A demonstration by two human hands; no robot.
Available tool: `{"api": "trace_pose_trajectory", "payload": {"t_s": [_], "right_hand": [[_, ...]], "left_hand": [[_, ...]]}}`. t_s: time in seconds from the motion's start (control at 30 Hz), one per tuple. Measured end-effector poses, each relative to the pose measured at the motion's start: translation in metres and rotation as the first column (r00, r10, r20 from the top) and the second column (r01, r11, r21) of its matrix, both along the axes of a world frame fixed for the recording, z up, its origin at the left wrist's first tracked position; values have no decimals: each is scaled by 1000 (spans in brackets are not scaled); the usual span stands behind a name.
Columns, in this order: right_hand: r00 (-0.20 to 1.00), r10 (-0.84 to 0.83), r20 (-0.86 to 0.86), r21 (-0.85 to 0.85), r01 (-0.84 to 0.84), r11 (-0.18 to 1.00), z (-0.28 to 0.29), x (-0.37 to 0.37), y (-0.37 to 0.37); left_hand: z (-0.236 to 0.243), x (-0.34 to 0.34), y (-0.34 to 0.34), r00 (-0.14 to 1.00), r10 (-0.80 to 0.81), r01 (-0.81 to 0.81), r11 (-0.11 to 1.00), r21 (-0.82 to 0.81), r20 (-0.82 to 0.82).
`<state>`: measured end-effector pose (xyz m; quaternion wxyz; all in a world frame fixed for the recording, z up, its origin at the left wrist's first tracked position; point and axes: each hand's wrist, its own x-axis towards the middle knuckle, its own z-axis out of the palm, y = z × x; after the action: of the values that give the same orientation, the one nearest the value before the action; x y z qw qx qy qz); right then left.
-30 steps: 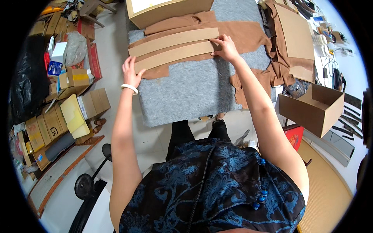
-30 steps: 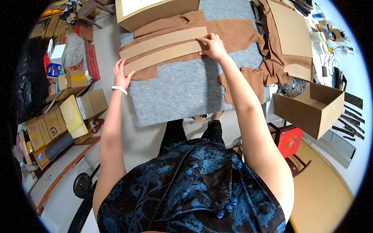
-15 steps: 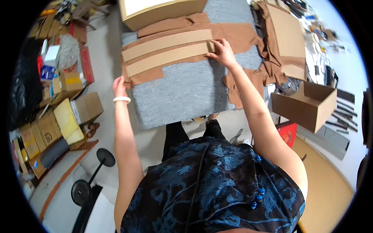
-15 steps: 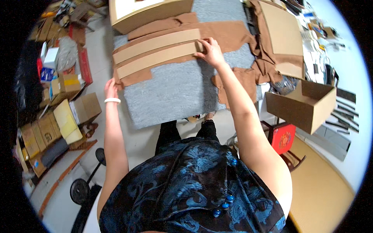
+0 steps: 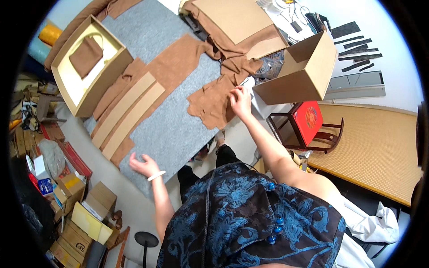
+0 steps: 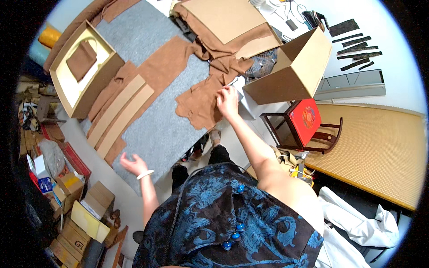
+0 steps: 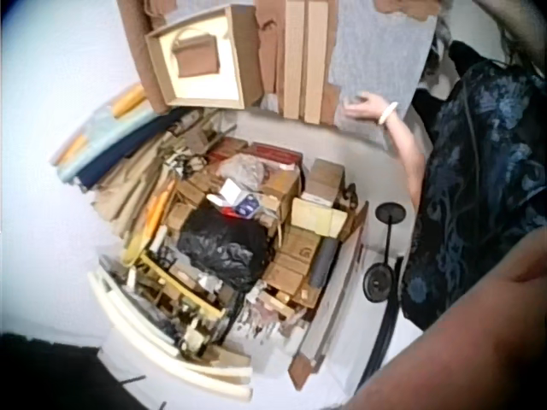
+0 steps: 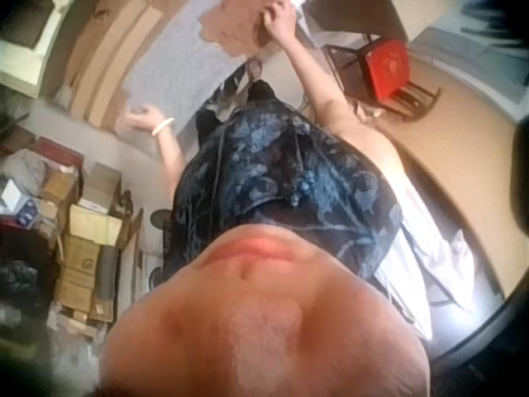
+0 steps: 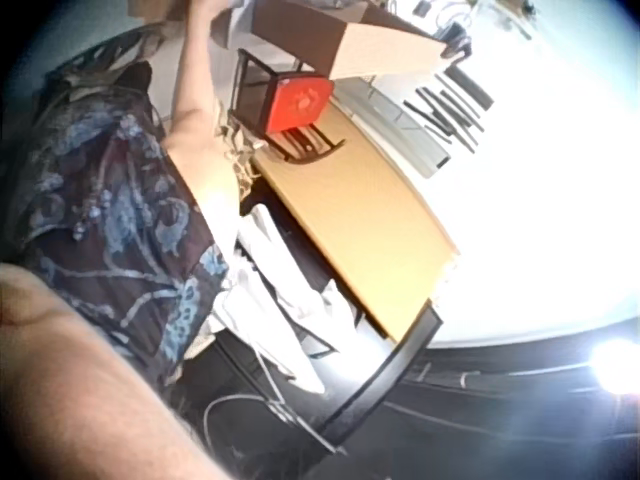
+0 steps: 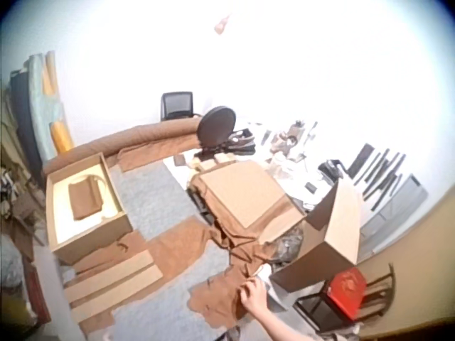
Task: The person cuts a large roll of brown fabric using scissors and places the cut pieces into a cardboard box. They then retrieve cardboard templates and arrange them on the fabric, followed by handling and folding smaller cut fabric pieces on the work surface.
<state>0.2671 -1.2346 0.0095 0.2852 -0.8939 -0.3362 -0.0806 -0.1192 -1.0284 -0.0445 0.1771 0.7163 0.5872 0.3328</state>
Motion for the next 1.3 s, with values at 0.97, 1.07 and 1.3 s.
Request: {"api": "trace_pose_trajectory", "payload": {"t_s": [0.97,1.07,1.3], "right_hand": [[676,735,52,145,-733,665,93,-7,390],[630,776,33,53,-776,628,102,0,461],[526,754,-394,-260,-851,457,100,5,524]], "left_hand": [[3,109,70,448,624,-814,580,-5,-640],[2,108,72,454,619,-813,582,-13,-640],[2,106,75,464,597,-821,567,-65,-655]]}}
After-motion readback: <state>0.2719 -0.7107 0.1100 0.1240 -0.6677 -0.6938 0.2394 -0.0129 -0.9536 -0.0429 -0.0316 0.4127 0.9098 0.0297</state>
